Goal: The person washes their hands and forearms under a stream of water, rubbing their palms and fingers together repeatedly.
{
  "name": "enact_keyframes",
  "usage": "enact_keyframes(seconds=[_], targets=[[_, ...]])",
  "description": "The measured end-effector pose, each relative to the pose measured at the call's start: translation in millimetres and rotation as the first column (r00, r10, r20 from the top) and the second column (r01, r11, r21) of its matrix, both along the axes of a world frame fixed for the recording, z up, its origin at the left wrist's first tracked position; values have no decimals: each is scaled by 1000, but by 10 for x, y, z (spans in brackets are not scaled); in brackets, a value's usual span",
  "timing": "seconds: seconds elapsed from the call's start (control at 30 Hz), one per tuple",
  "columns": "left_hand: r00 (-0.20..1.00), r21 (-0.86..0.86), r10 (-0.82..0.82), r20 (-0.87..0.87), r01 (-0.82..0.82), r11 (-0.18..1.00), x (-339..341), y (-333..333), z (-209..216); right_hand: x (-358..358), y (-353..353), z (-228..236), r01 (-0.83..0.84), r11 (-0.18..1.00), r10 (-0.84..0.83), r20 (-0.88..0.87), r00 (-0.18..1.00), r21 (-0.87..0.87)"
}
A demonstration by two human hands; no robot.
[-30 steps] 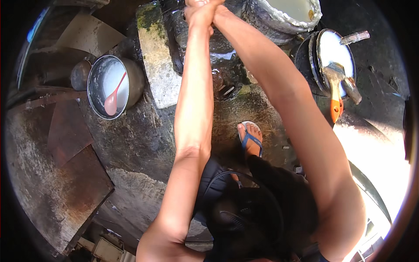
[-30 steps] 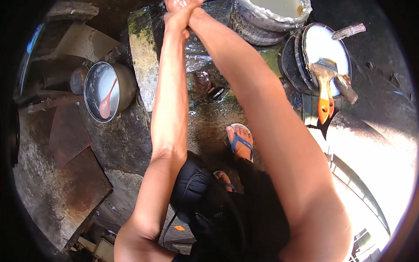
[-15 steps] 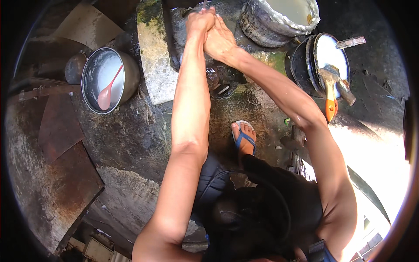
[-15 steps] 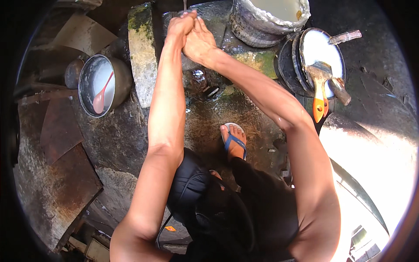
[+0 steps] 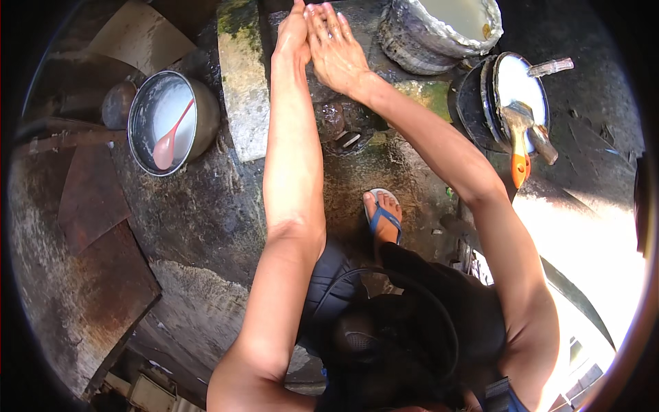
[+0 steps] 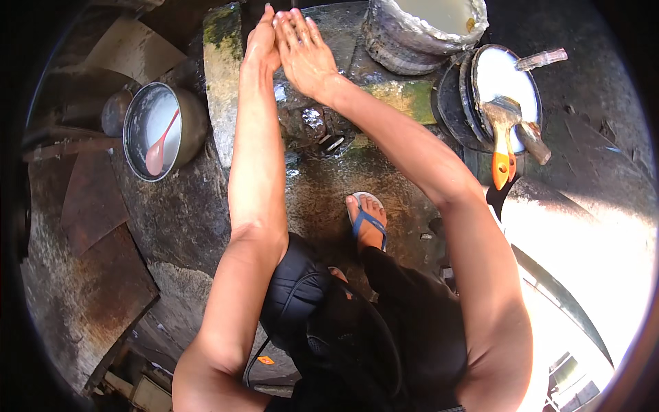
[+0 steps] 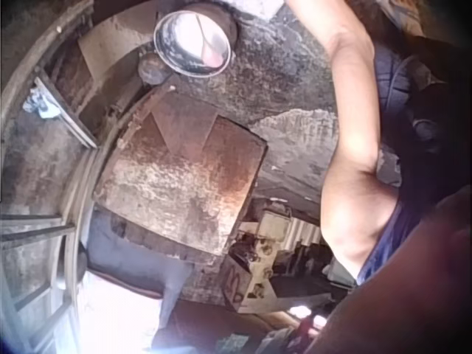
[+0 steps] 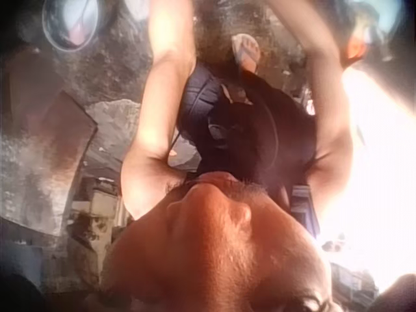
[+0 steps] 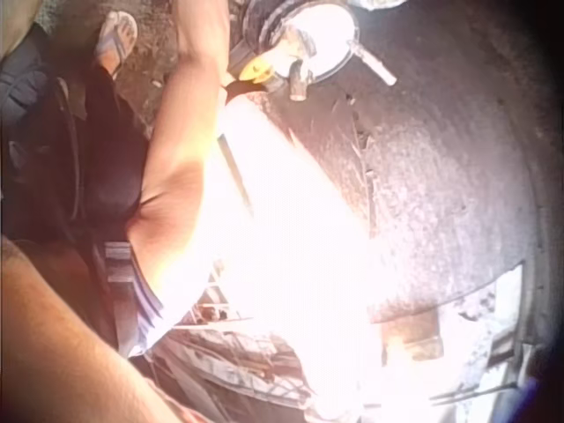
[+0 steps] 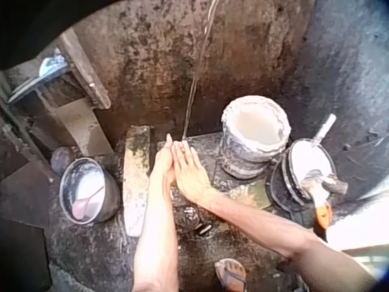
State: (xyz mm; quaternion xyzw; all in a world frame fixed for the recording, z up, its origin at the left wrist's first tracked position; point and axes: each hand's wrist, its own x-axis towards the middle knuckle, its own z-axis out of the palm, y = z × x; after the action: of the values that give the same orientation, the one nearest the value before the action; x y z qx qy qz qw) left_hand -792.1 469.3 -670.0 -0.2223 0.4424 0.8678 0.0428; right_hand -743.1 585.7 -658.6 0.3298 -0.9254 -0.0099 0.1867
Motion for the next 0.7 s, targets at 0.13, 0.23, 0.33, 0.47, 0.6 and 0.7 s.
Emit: enact_keyframes(seconds=[0.13, 0.23, 0.33, 0.47, 0.6, 0.7], targets=[[969, 120, 63, -240, -35, 992, -17, 134, -98, -201, 8, -26, 71, 993, -71, 0, 997, 100], [983, 67, 9, -182, 4, 998, -37, 178, -142, -182, 99, -138, -20, 1000, 22, 75, 997, -23], [991, 78, 90, -97, -82, 994, -105, 240, -194, -116, 117, -174, 47, 995, -49, 21, 999, 92], [989, 127, 147, 28, -149, 981, -167, 135, -370, -64, 144, -160, -73, 993, 87, 160, 983, -93], [996, 516, -72, -44, 85, 852, -245, 64, -469, -133, 310, -224, -50, 994, 52, -21, 998, 93], [988, 473, 147, -46, -108, 874, -237, -336, -448, -166, 149, -102, -214, 962, 217, 0, 976, -173]])
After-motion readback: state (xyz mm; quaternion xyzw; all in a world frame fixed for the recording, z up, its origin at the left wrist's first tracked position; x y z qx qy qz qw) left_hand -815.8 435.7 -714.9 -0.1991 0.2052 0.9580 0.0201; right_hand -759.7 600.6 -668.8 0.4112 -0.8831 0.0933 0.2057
